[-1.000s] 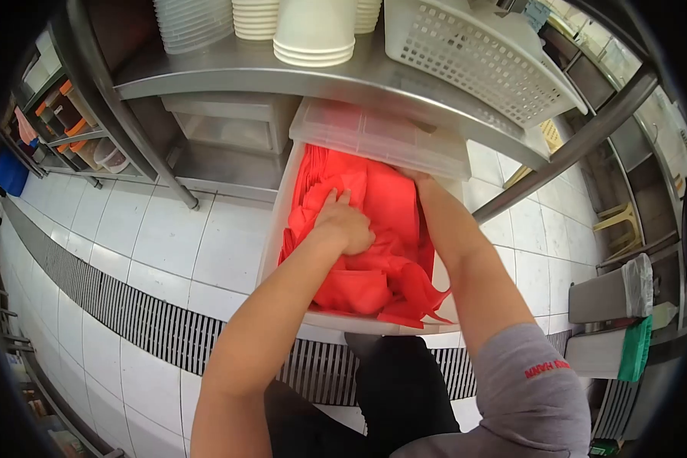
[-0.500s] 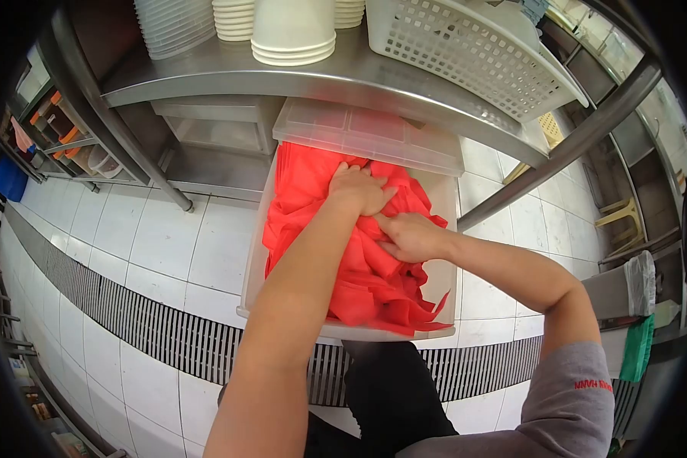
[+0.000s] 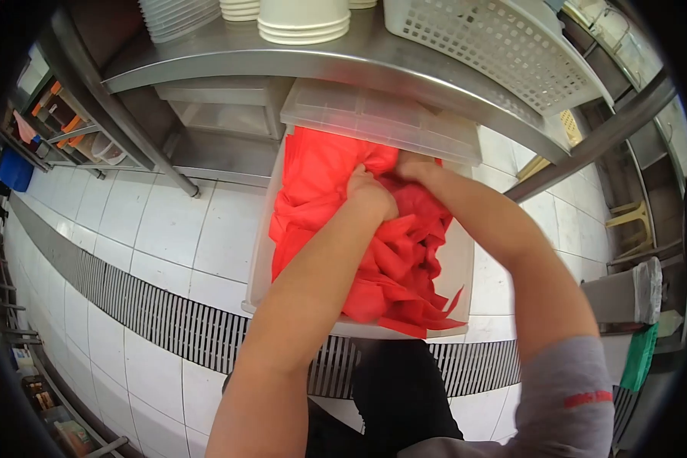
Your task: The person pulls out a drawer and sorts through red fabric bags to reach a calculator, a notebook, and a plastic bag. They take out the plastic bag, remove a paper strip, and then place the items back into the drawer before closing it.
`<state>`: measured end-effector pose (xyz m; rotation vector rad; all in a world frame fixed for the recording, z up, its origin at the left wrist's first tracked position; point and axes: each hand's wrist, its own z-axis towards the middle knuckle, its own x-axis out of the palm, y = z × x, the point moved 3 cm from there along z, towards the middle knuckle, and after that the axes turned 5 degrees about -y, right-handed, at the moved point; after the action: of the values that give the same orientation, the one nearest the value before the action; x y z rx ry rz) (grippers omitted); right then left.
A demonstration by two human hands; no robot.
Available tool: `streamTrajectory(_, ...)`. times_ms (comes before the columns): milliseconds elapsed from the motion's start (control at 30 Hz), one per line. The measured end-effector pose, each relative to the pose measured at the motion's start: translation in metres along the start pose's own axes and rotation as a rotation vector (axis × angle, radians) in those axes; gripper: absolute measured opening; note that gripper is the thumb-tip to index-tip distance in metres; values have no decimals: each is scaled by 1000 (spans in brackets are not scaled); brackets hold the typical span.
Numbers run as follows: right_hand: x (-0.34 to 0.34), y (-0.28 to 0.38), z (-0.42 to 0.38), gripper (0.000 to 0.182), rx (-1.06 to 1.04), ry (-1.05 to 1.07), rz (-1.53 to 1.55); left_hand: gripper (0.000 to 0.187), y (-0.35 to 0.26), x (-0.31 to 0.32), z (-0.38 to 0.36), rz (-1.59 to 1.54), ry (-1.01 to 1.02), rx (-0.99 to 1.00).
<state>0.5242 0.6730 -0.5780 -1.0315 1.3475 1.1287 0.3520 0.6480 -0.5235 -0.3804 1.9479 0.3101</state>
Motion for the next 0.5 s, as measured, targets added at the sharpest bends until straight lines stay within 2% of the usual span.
streamTrajectory(33,12,0,16,36,106,71,98,41,-1,5,-4,5,-29,9)
streamTrajectory(167,-8,35,23,36,121,31,351,42,4,1,-33,-81,-88,32)
streamTrajectory(233,-3,44,3,36,183,57,520,42,7,-11,-68,-166,-136,166)
streamTrajectory(367,-35,55,-4,36,287,18,839,29,22,-23,-125,-474,-589,221)
streamTrajectory(400,-36,64,-9,36,320,21,931,29,26,-15,-141,-481,-570,218)
streamTrajectory(467,-50,77,-11,36,371,5,1093,34,39,-8,-167,-558,-833,192)
streamTrajectory(500,-62,81,-11,36,393,-9,1169,34,39,0,-171,-559,-839,191)
